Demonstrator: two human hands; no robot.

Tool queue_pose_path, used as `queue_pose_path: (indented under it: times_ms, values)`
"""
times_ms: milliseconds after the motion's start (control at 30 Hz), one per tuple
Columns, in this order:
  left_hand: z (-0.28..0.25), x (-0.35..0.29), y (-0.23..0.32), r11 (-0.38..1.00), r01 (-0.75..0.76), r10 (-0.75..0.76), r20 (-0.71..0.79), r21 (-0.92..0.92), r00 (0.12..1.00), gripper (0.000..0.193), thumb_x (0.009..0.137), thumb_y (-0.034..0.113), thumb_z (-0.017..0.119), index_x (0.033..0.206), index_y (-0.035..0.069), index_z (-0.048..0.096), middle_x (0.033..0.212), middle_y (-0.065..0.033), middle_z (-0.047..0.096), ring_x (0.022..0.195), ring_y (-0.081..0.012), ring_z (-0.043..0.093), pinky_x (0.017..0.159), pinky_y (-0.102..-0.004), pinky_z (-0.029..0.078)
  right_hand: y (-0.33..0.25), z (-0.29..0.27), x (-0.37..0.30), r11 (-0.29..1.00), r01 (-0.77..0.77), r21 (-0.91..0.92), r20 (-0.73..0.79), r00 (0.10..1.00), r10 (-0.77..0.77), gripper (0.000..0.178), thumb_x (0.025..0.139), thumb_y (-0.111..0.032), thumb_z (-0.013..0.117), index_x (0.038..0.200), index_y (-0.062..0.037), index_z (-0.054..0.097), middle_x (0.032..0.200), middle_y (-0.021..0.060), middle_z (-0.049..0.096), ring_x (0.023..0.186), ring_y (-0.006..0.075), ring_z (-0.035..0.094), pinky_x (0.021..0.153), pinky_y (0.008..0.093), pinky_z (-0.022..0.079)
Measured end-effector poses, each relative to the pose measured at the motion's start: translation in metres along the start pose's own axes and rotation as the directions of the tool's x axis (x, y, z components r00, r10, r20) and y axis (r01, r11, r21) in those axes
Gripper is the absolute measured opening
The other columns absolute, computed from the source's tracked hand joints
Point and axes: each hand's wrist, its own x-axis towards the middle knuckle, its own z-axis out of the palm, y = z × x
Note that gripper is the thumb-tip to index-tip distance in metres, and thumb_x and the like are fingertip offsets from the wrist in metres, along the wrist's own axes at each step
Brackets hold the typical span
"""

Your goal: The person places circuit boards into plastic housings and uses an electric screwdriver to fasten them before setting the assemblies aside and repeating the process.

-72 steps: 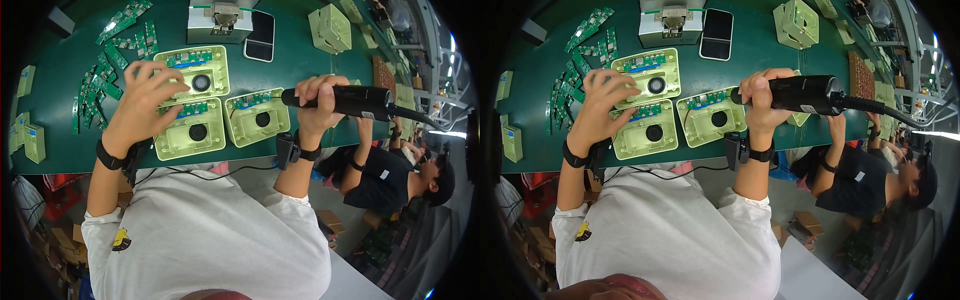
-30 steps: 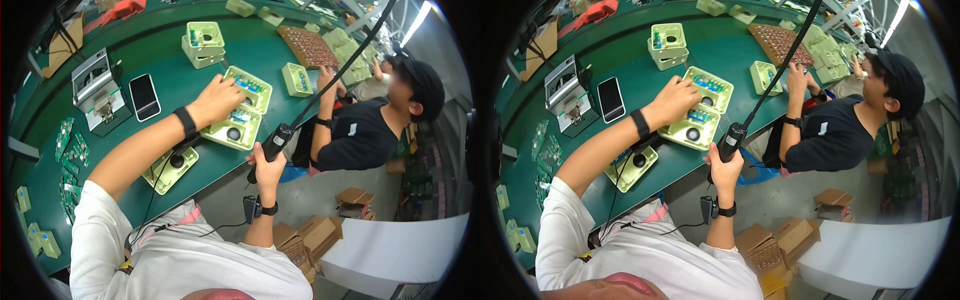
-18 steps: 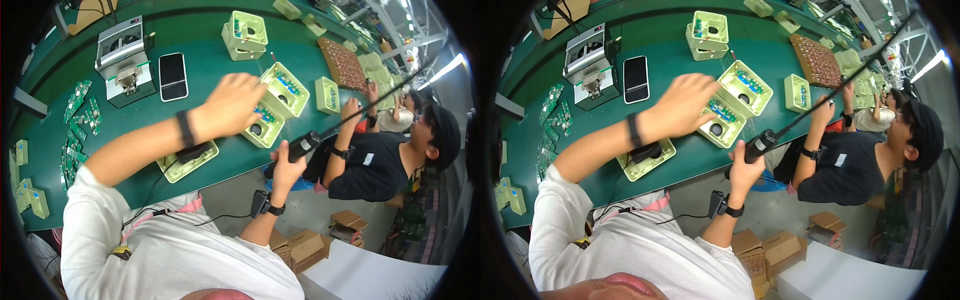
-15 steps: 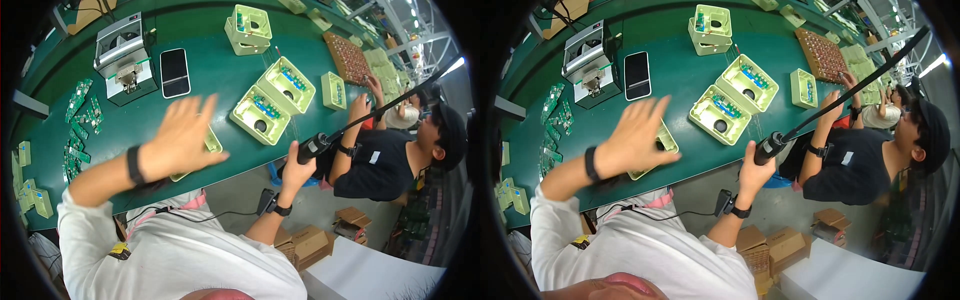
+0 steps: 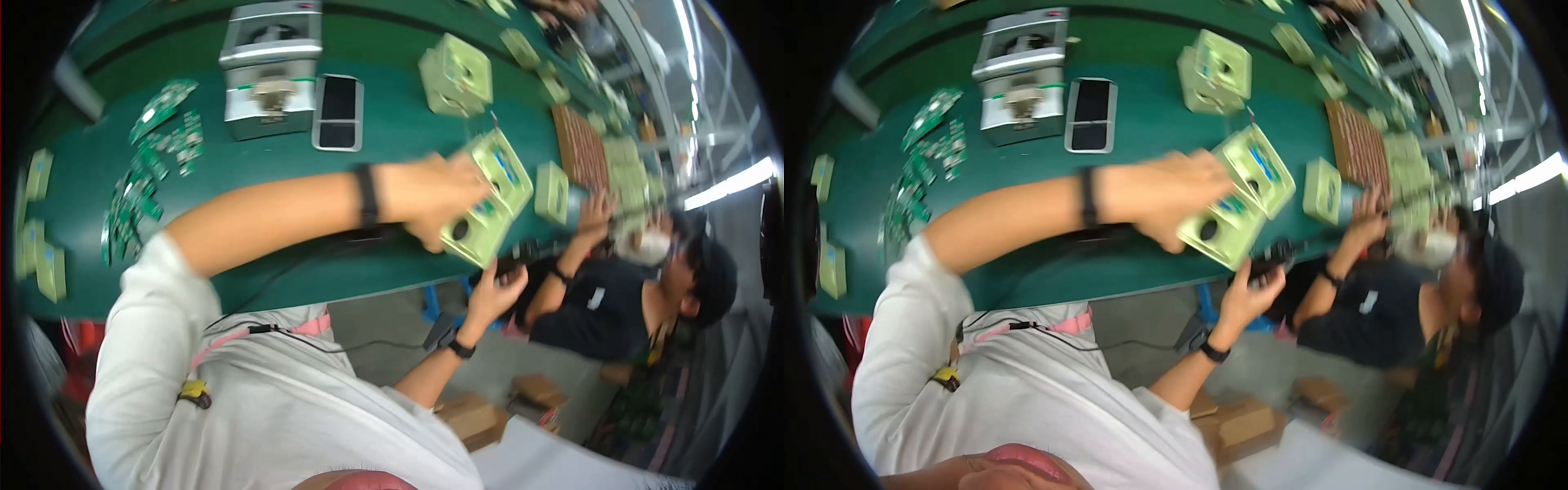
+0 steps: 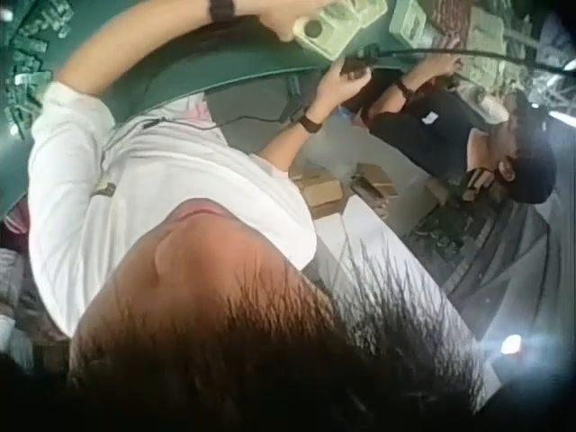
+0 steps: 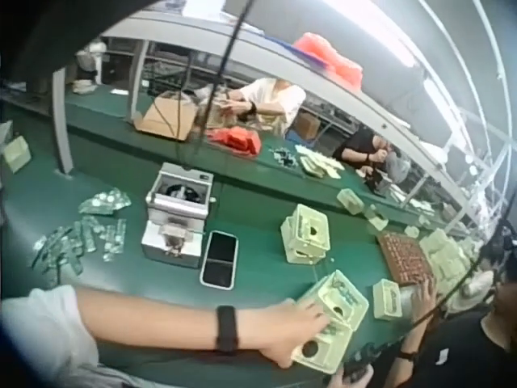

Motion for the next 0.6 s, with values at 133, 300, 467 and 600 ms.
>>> queue_pose_path:
  times_ms: [133, 300, 467, 600]
  values:
    - [0.094, 0.046, -0.044, 0.936, -0.339, 0.294, -0.315, -0.097, 0.902, 0.087, 0.056, 0.031, 0.093, 0.131, 0.001, 0.06, 0.123, -0.0275, 0.062, 0.118, -0.0475, 0.058, 0.106, -0.0536, 0.051, -0.011, 0.009, -0.038, 0.861, 0.335, -0.383, -0.289, 0.842, -0.456, 0.038, 0.093, -0.012, 0.081, 0.124, 0.002, 0.064, 0.114, 0.0161, 0.067, 0.101, 0.0305, 0.067, 0.089, 0.0424, 0.058]
    - [0.085, 0.014, -0.04, 0.95, -0.084, 0.205, -0.397, 0.301, 0.895, 0.069, 0.067, 0.037, 0.087, 0.121, 0.0, 0.064, 0.126, -0.0233, 0.06, 0.127, -0.0432, 0.054, 0.103, -0.0536, 0.052, -0.029, 0.05, -0.084, 0.933, 0.357, -0.045, -0.148, 0.921, -0.36, 0.028, 0.102, -0.02, 0.072, 0.117, 0.002, 0.062, 0.111, 0.0153, 0.065, 0.096, 0.0285, 0.066, 0.086, 0.0387, 0.056]
    - [-0.042, -0.164, -0.006, 0.952, 0.306, -0.271, -0.424, 0.014, 0.864, 0.042, 0.079, 0.026, 0.075, 0.112, 0.001, 0.068, 0.12, -0.0213, 0.065, 0.12, -0.0381, 0.061, 0.096, -0.0499, 0.055, -0.035, 0.092, -0.054, 0.968, 0.179, -0.176, 0.302, 0.946, -0.12, 0.035, 0.102, -0.026, 0.073, 0.118, 0.0037, 0.063, 0.112, 0.0196, 0.07, 0.093, 0.0282, 0.069, 0.083, 0.0396, 0.058]
    - [-0.114, -0.377, 0.0, 0.583, 0.812, -0.392, -0.861, 0.041, 0.324, 0.021, 0.077, 0.009, 0.066, 0.096, 0.003, 0.074, 0.1, -0.0213, 0.072, 0.099, -0.0419, 0.069, 0.086, -0.0523, 0.057, 0.019, 0.124, -0.005, 0.967, 0.154, -0.204, 0.321, 0.943, -0.083, 0.042, 0.102, -0.028, 0.072, 0.125, 0.0055, 0.061, 0.117, 0.0223, 0.07, 0.099, 0.0314, 0.069, 0.087, 0.0427, 0.057]
